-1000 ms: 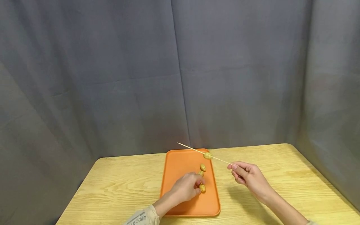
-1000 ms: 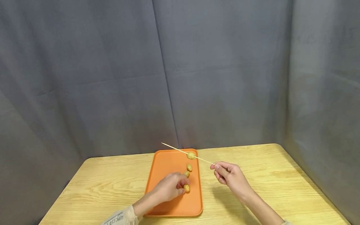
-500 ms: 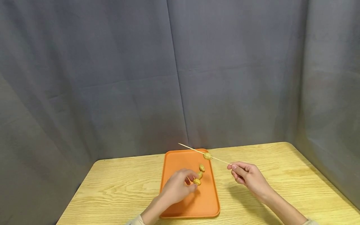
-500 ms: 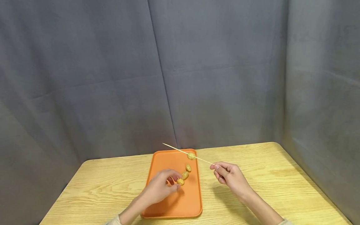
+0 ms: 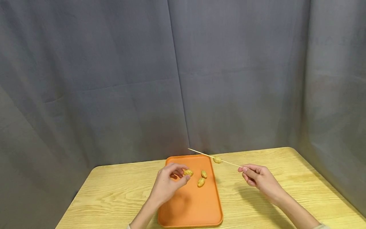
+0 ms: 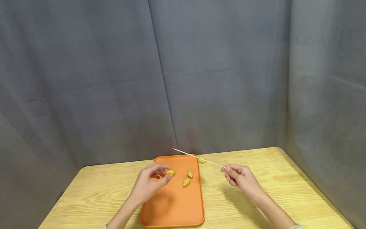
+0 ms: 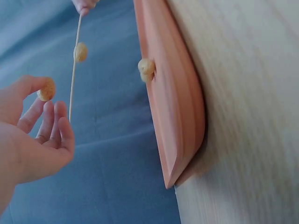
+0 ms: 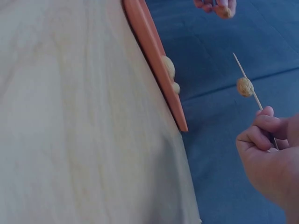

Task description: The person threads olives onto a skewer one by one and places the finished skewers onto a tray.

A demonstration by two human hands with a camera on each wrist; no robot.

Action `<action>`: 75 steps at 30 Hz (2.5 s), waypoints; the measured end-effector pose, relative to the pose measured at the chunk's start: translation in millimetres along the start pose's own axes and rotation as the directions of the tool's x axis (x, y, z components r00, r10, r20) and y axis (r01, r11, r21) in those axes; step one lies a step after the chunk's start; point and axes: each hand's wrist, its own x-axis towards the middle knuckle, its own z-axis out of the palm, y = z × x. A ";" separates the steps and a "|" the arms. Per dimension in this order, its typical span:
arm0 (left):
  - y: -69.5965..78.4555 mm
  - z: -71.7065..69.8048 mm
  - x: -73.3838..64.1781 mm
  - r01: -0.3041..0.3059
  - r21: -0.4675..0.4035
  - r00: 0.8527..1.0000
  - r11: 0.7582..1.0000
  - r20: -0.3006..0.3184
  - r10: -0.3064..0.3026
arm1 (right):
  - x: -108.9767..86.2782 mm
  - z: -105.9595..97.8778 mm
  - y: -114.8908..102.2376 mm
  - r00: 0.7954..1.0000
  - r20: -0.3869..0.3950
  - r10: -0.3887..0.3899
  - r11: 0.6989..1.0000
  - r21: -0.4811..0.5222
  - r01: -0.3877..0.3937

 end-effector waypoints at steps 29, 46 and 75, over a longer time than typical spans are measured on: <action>-15.7 -25.3 10.1 0.135 -0.405 0.991 0.904 0.056 -0.123 | -9.8 -19.0 -20.2 0.977 0.149 -0.156 0.970 0.210 0.123; -19.8 -27.6 9.4 0.183 -0.516 0.983 0.837 0.078 -0.167 | -7.6 -12.2 -20.6 0.965 0.159 -0.208 0.962 0.211 0.173; -23.9 -22.0 6.7 0.142 -0.464 0.990 0.874 0.075 -0.121 | -8.9 -6.3 -14.7 0.955 0.156 -0.254 0.962 0.147 0.232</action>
